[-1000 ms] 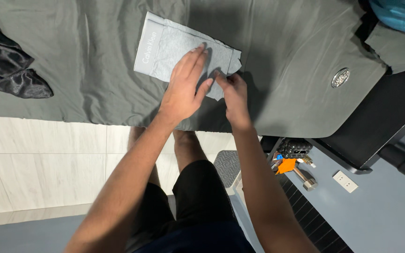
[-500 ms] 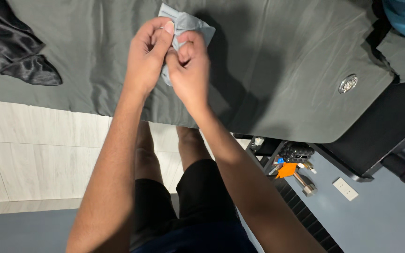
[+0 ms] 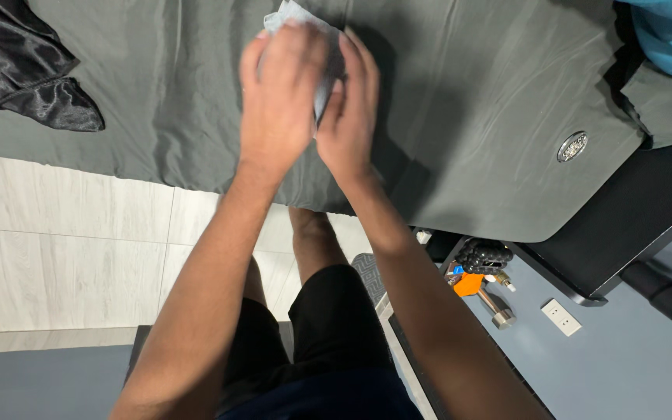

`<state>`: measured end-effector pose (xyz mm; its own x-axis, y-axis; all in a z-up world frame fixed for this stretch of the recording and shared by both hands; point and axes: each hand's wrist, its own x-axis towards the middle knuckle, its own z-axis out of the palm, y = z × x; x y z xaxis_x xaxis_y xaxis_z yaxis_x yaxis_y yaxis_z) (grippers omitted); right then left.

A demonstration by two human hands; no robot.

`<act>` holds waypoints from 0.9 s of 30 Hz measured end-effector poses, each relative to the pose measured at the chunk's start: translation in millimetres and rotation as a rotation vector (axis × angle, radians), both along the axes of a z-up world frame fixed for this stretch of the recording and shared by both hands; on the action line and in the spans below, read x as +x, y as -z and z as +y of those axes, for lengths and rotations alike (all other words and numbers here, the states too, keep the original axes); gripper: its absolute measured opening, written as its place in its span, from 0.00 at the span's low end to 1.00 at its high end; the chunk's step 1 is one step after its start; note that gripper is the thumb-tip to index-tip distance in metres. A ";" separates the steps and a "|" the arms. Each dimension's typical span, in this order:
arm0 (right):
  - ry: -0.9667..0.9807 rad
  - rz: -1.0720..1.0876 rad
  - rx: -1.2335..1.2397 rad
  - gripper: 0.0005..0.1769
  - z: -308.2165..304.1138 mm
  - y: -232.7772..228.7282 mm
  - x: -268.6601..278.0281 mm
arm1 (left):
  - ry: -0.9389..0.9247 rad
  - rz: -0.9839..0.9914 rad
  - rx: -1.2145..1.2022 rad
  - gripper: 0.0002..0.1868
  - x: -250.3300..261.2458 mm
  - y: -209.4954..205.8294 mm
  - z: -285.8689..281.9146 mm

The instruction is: The person folds several pieces of clothing on a bed, including a white t-shirt, a black Calvin Klein garment, and a grey t-shirt. After folding each item, the person places it into a white drawer.

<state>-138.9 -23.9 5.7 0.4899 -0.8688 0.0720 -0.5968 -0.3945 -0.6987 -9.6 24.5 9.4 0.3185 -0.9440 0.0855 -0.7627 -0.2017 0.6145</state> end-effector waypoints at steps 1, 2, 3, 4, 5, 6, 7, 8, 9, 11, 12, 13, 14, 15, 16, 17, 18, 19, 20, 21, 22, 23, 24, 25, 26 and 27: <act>-0.043 0.146 -0.016 0.28 -1.5 3.3 1.0 | 0.074 -0.095 0.059 0.28 -1.7 3.6 0.5; -0.086 0.289 -0.034 0.31 -3.6 7.7 2.8 | 0.148 -0.192 0.114 0.29 -2.7 7.3 0.7; -0.130 0.431 -0.051 0.35 -4.8 11.0 2.8 | 0.131 -0.156 0.152 0.31 -1.1 10.8 2.9; -0.134 0.479 -0.039 0.36 -7.7 14.5 3.1 | 0.114 -0.125 0.185 0.32 4.9 15.2 3.6; -0.139 0.526 -0.026 0.38 -10.7 17.8 3.5 | 0.096 -0.093 0.219 0.33 9.9 19.1 3.7; -0.146 0.574 -0.008 0.39 -12.4 20.1 3.3 | 0.113 -0.092 0.220 0.34 13.2 21.7 4.9; -0.147 0.562 -0.034 0.40 -15.6 22.7 3.6 | 0.131 -0.091 0.222 0.34 17.1 24.5 4.8; -0.148 0.554 -0.055 0.41 -14.8 24.0 1.6 | 0.150 -0.085 0.227 0.35 17.8 26.1 7.8; -0.149 0.547 -0.076 0.42 -12.2 24.6 -1.1 | 0.163 -0.119 0.237 0.35 18.0 27.7 11.0; -0.156 0.578 -0.077 0.43 -13.2 22.2 -11.9 | 0.177 -0.173 0.242 0.34 6.0 29.2 9.4; -0.164 0.566 -0.093 0.43 -18.3 23.3 -6.1 | 0.167 -0.188 0.237 0.35 9.9 29.0 3.5; -0.158 0.562 -0.087 0.44 -20.6 23.3 0.6 | 0.156 -0.204 0.233 0.37 12.2 26.0 -1.1; -0.148 0.561 -0.084 0.45 -18.8 21.7 4.9 | 0.148 -0.218 0.224 0.38 15.0 22.2 -3.4; -0.138 0.559 -0.081 0.46 -16.0 20.2 6.2 | 0.129 -0.223 0.225 0.39 19.6 18.4 -3.8; -0.057 0.487 -0.073 0.46 -9.7 19.0 1.0 | 0.116 -0.210 0.226 0.39 14.6 13.2 -1.5; 0.023 0.413 -0.066 0.47 -2.5 19.5 -4.3 | 0.104 -0.196 0.228 0.40 10.0 7.7 2.0; 0.123 0.419 0.013 0.49 4.2 21.1 -7.8 | 0.092 -0.172 0.226 0.40 9.0 0.8 8.2; 0.222 0.422 0.093 0.51 9.2 24.1 -10.4 | 0.081 -0.149 0.224 0.40 9.5 -6.8 16.1; 0.259 0.349 0.175 0.48 12.4 28.7 -11.2 | 0.063 -0.127 0.226 0.40 12.2 -14.3 26.5; 0.294 0.277 0.257 0.46 14.0 33.8 -10.8 | 0.042 -0.110 0.223 0.40 13.3 -23.2 40.1; 0.386 0.161 0.407 0.43 10.1 39.3 -9.5 | 0.015 -0.095 0.218 0.39 12.7 -32.8 54.3; 0.475 0.046 0.559 0.41 4.3 43.8 -8.0 | -0.011 -0.079 0.213 0.39 11.4 -42.2 68.6; 0.559 -0.063 0.718 0.39 -0.1 45.5 -8.4 | -0.050 -0.040 0.227 0.39 7.8 -52.2 84.5; 0.528 -0.113 0.867 0.36 -7.1 45.0 -9.1 | -0.088 0.000 0.240 0.39 3.6 -62.0 100.4; 0.494 -0.159 1.016 0.33 -17.1 41.6 -11.2 | -0.127 0.041 0.252 0.39 -2.0 -72.7 117.4; 0.459 -0.201 1.166 0.30 -24.6 35.5 -14.9 | -0.177 0.080 0.232 0.39 -9.3 -85.0 136.9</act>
